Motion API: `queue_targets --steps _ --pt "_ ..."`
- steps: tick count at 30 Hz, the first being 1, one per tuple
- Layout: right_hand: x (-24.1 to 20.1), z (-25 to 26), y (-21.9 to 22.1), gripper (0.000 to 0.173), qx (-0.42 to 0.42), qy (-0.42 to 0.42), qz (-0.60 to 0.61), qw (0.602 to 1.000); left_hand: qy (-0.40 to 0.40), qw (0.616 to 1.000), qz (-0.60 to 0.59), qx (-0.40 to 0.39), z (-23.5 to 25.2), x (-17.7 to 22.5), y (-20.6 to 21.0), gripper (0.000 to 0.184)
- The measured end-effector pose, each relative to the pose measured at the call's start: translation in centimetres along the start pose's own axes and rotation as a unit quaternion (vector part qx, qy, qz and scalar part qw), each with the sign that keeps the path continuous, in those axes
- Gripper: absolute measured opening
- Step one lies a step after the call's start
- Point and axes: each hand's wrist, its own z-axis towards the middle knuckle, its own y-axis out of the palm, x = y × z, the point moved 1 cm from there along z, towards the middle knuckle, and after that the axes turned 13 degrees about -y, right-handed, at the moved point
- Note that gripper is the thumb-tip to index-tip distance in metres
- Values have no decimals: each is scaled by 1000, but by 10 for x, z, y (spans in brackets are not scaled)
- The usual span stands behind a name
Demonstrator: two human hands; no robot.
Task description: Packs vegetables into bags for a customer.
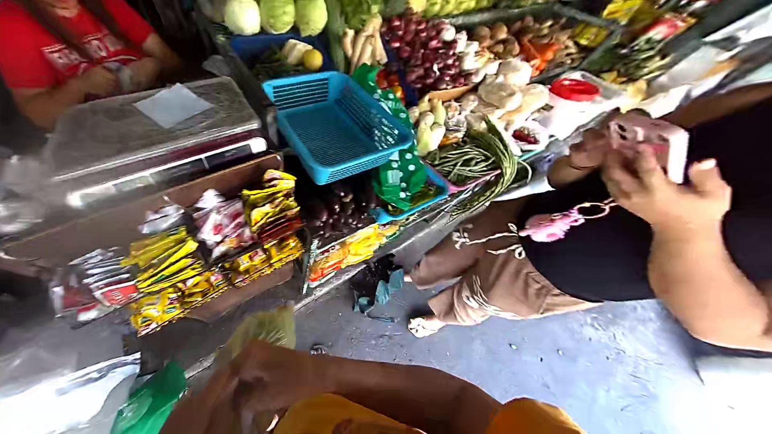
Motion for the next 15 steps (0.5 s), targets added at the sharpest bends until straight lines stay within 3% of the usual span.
queue_targets --steps 3,6,8,10,13,15 --pt "-8 -59 -42 11 109 -6 -77 991 121 992 7 -21 25 38 49 21" --pt "-13 -112 -81 12 214 18 -120 969 186 969 -106 -123 69 67 92 34" --pt "-26 -142 -99 16 286 64 -125 948 158 928 -259 -217 106 95 120 36" --pt "-41 -170 -110 18 344 96 -146 922 107 906 -326 -246 141 131 157 31" --pt "-54 -209 -113 17 445 108 -198 866 194 944 -134 -233 183 182 235 28" --pt "-66 -230 -111 15 523 133 -217 813 289 922 9 -258 201 208 297 28"
